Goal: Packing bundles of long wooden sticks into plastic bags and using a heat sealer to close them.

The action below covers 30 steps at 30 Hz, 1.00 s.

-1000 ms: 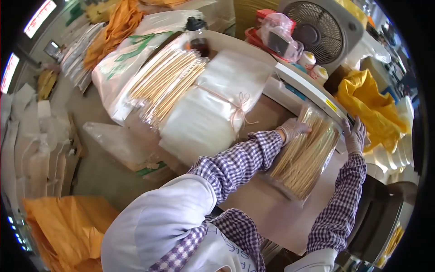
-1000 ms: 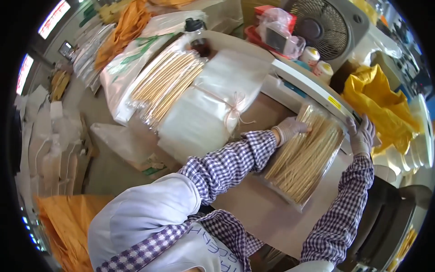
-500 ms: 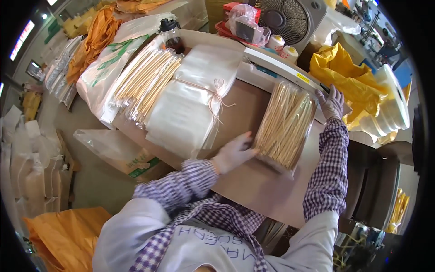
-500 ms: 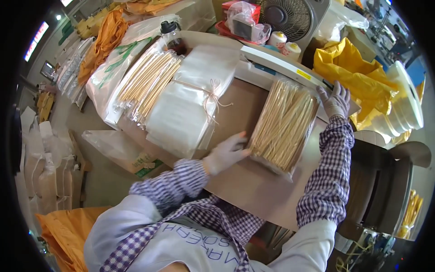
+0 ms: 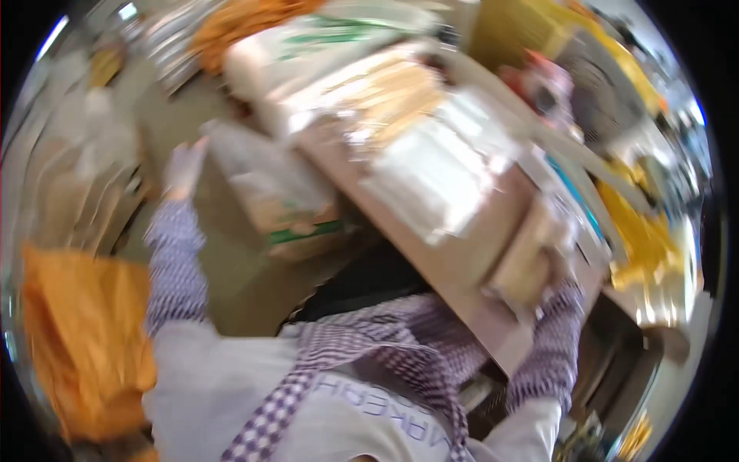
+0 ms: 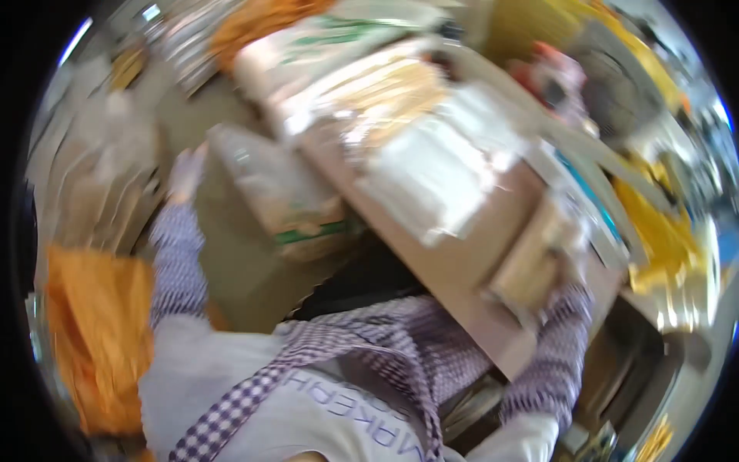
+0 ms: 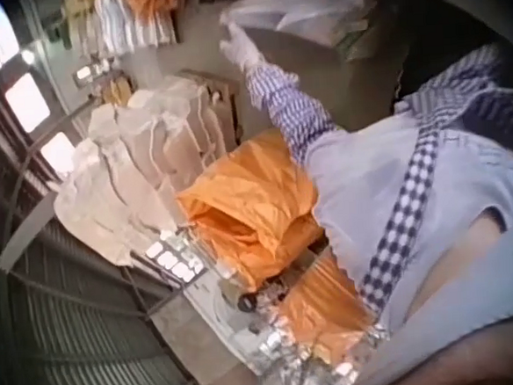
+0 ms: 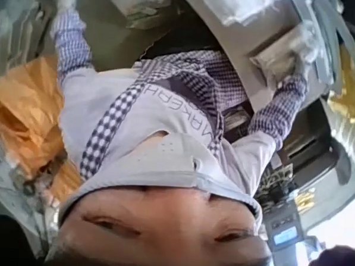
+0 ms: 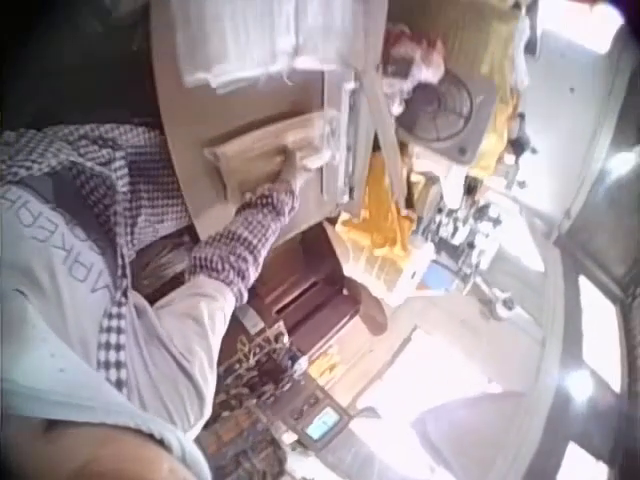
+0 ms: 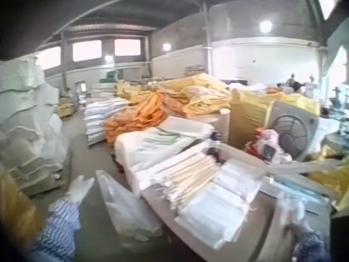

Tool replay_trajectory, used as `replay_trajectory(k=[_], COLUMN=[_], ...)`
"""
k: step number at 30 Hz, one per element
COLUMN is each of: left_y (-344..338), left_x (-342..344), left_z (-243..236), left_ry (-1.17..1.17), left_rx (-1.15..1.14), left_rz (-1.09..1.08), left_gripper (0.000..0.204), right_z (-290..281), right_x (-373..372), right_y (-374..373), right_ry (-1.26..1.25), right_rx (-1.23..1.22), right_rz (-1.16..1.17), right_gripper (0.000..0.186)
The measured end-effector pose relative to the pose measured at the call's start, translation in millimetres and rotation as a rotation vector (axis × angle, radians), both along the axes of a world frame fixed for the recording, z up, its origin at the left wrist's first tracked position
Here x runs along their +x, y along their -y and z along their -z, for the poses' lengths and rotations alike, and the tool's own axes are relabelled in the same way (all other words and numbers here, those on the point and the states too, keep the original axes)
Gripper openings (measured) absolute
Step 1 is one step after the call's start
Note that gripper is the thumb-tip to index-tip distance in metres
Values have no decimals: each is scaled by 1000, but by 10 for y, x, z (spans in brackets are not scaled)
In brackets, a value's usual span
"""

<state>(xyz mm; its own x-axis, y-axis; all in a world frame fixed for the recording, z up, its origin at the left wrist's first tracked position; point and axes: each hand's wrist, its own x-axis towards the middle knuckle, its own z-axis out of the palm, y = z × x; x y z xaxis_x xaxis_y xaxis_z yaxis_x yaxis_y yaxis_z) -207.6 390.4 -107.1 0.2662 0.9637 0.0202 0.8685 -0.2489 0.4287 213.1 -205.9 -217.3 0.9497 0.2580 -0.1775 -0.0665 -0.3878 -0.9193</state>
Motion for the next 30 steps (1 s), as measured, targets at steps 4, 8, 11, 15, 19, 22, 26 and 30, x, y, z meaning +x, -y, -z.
replay_trajectory(k=[4,8,11,15,19,22,26,30], left_y=[20,-459,-478,-786,-658,147,60,377], left_x=[-84,-163,88,34,-21,116,-403,-571], left_z=[67,205,287,824,1133,846,1156,1362], left_ry=[290,219,257,507,500,1033,900,894], left_rx=[-237,-655,-528,-434,-272,-318,-627,-741], left_rz=[-67,-57,-20,56,437,196,94,51], left_gripper=[96,93,69,34,23,24,29,32], right_z=[-84,581,113,-188,-471,-683,30,370], right_x=[-754,-1464,-2068,-2252,-1989,-1989,-2042,-2024], right_y=[478,152,-752,-2015,-3405,-4283,-4774,-4645], right_ry=[-300,-330,-316,-315,-518,-674,-572,-322], right_rx=[194,658,942,1268,1667,1485,1129,904], right_rz=[213,198,117,-14,-527,-392,-209,-75], right_gripper=[38,44,53,52,16,21,34,52])
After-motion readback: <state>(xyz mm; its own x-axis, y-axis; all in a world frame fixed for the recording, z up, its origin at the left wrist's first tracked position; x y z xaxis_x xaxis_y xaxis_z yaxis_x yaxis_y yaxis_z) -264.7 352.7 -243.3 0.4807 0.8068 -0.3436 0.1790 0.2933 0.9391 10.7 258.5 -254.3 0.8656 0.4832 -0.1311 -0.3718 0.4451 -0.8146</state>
